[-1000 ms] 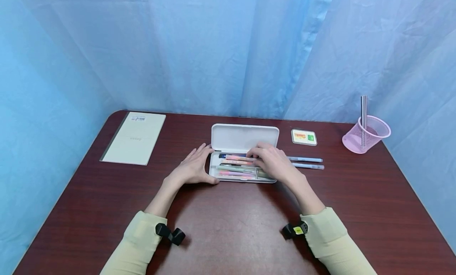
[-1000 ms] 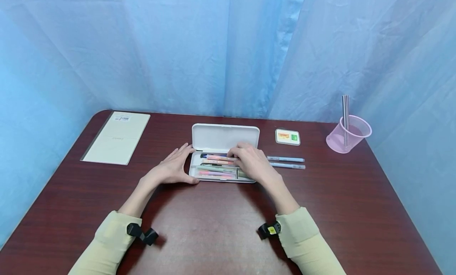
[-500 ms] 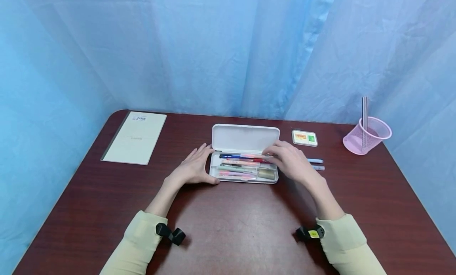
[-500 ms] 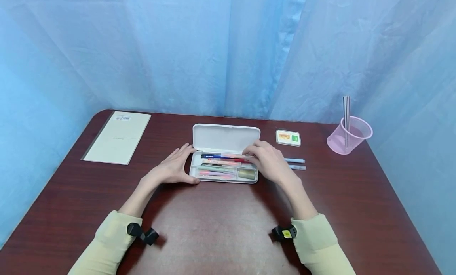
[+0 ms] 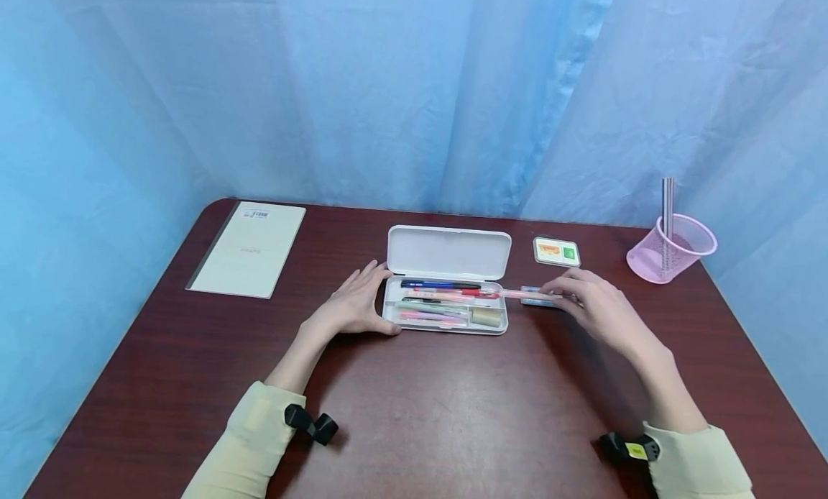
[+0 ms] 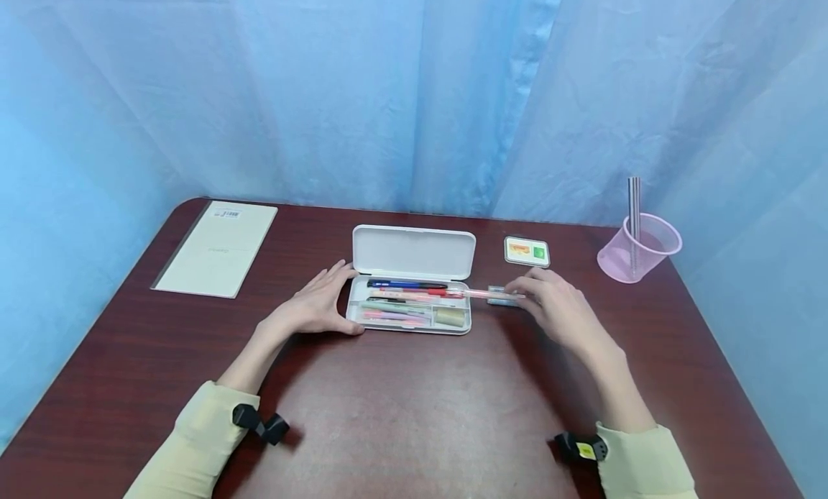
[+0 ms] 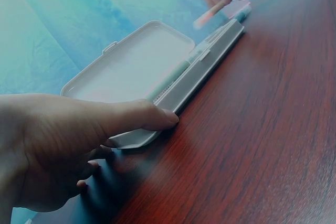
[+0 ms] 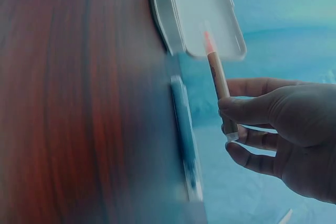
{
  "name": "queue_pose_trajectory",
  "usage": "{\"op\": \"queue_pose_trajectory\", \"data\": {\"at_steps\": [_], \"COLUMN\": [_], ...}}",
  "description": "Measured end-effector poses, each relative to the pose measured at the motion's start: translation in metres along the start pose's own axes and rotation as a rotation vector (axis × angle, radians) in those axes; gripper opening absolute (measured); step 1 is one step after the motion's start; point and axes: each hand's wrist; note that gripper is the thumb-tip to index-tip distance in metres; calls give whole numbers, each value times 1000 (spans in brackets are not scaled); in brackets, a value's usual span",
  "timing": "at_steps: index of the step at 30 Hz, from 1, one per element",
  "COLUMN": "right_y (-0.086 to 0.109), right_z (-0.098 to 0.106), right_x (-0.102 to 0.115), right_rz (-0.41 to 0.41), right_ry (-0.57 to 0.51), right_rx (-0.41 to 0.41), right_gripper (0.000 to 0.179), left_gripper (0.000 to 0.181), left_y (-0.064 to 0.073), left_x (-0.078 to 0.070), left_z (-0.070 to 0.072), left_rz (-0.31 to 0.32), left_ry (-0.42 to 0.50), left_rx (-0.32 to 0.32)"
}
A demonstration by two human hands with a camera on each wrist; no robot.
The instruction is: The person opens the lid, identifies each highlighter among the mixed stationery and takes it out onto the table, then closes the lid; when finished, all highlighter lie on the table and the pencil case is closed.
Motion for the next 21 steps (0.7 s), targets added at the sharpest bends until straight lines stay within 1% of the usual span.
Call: {"op": "queue_pose_trajectory", "data": {"at_steps": [4,8,17,21], "right_y": [10,17,24,24], "right_z": [5,8,10,8], "right_x": [-10,-20,-35,-38], "right_rz": [-10,-7,-29,-23], "right_ry": [13,23,14,17], "right_rx": [-9,-4,79,91], "right_gripper": [32,31,29,30], "left_gripper": [104,104,105,105], "left_y": [0,0,0,0], "left_x": [0,0,0,1], "left_z": [0,0,-1,-1], "left_rz": [7,7,3,8], "left_ry": [-2,1,1,-2], "left_rx": [3,-3,-2,-3]}}
Point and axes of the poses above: each hand's wrist, its own y-axis away from the middle knuckle, its own z-axis out of the back of the hand, x = y × z, and after that the axes turned 6 degrees about y, right-handed
